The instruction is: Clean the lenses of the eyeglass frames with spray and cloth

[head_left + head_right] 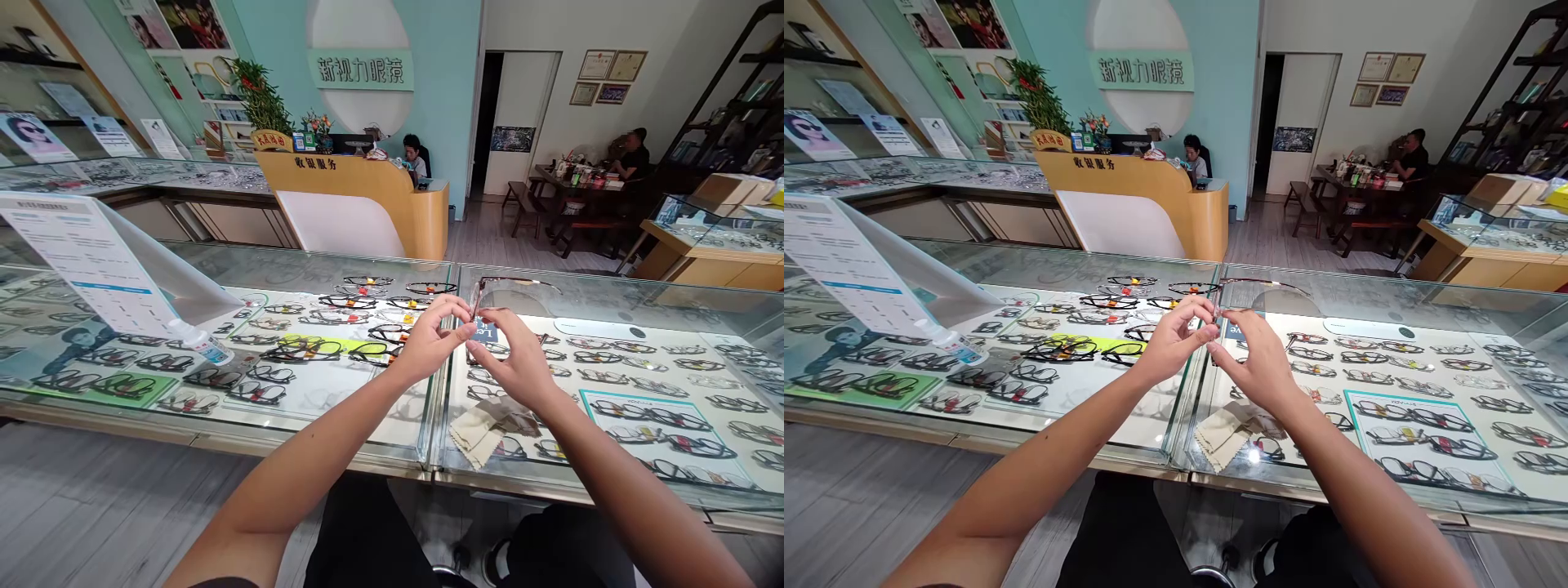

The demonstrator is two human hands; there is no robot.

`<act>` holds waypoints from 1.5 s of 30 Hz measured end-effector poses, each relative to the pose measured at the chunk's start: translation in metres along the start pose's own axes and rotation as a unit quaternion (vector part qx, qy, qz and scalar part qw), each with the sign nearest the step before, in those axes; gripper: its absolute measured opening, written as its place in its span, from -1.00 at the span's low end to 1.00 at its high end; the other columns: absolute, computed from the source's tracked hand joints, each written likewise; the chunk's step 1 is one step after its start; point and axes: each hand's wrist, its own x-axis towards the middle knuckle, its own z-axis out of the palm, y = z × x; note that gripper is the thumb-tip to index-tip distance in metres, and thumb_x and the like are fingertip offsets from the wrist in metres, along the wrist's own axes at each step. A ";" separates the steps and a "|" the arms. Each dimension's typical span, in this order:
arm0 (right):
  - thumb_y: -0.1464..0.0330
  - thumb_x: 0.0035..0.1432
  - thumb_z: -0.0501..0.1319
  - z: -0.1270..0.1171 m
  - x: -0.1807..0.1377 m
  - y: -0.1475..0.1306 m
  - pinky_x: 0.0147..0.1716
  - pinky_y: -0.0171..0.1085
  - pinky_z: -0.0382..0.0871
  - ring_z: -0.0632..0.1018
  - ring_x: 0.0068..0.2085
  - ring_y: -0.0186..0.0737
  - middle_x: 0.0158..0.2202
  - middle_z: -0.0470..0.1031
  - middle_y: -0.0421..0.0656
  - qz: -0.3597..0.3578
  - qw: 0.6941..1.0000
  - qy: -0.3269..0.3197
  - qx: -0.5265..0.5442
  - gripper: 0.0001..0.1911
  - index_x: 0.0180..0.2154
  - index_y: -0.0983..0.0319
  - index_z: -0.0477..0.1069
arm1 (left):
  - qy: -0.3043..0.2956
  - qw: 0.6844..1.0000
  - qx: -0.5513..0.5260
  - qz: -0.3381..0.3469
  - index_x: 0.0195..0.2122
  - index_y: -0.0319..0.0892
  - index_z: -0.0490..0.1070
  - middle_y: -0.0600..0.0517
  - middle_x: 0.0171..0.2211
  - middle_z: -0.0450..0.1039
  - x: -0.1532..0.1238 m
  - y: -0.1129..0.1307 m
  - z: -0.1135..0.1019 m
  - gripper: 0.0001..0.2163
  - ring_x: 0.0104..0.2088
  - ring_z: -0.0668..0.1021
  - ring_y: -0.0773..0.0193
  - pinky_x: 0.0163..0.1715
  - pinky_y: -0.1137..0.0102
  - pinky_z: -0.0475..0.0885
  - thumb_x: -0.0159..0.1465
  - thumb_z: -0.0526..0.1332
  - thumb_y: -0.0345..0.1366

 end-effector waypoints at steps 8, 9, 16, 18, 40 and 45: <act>0.15 0.41 0.32 0.007 -0.002 0.005 0.10 0.07 0.56 0.68 0.09 0.06 0.10 0.70 0.02 0.011 0.997 0.004 0.078 -0.70 0.08 0.11 0.56 | 0.012 1.000 -0.019 0.004 -0.26 -0.16 0.54 -0.13 -0.01 0.38 0.003 0.000 0.004 -0.68 0.05 0.51 0.08 -0.27 0.40 0.52 0.30 0.46 0.00; 0.15 0.41 0.32 0.007 -0.003 0.005 0.09 0.06 0.57 0.68 0.07 0.05 0.07 0.70 0.01 0.012 0.997 0.006 0.081 -0.71 0.07 0.11 0.57 | 0.011 1.000 -0.013 0.000 -0.27 -0.16 0.54 -0.14 0.00 0.38 0.004 0.002 0.004 -0.67 0.07 0.51 0.06 -0.28 0.40 0.52 0.29 0.46 0.01; 0.13 0.37 0.35 -0.004 -0.002 0.017 0.12 0.13 0.54 0.68 0.08 0.10 0.07 0.71 0.04 0.030 0.995 0.055 0.072 -0.69 0.04 0.14 0.60 | 0.045 0.993 0.107 0.014 0.03 -0.06 0.55 -0.14 0.15 0.43 -0.029 0.040 -0.010 -0.74 0.24 0.50 0.05 0.20 0.18 0.49 0.45 0.32 -0.04; 0.12 0.37 0.35 -0.009 -0.001 0.020 0.10 0.12 0.55 0.68 0.06 0.09 0.08 0.71 0.04 0.038 0.994 0.071 0.073 -0.68 0.03 0.15 0.60 | 0.120 0.977 0.169 0.052 0.03 -0.06 0.52 -0.12 0.12 0.47 -0.051 0.052 -0.027 -0.78 0.20 0.51 0.08 0.20 0.19 0.46 0.48 0.29 -0.09; 0.04 0.35 0.32 -0.017 0.003 0.037 0.02 0.06 0.56 0.69 0.00 0.07 0.05 0.72 0.00 0.061 0.993 0.094 0.046 -0.62 0.01 0.15 0.62 | 0.491 0.767 0.358 -0.207 -0.15 -0.16 0.31 0.00 -0.26 0.39 -0.160 -0.011 -0.299 -0.78 -0.11 0.51 0.04 0.09 0.04 0.39 0.31 0.36 -0.32; 0.06 0.35 0.32 -0.018 0.005 0.040 0.05 0.10 0.55 0.68 0.01 0.09 0.04 0.72 0.01 0.061 0.992 0.098 0.057 -0.63 0.00 0.16 0.62 | 0.431 0.839 0.316 -0.106 -0.05 -0.11 0.27 -0.07 -0.18 0.43 -0.126 -0.002 -0.267 -0.77 -0.07 0.50 0.03 0.02 0.03 0.46 0.40 0.27 -0.18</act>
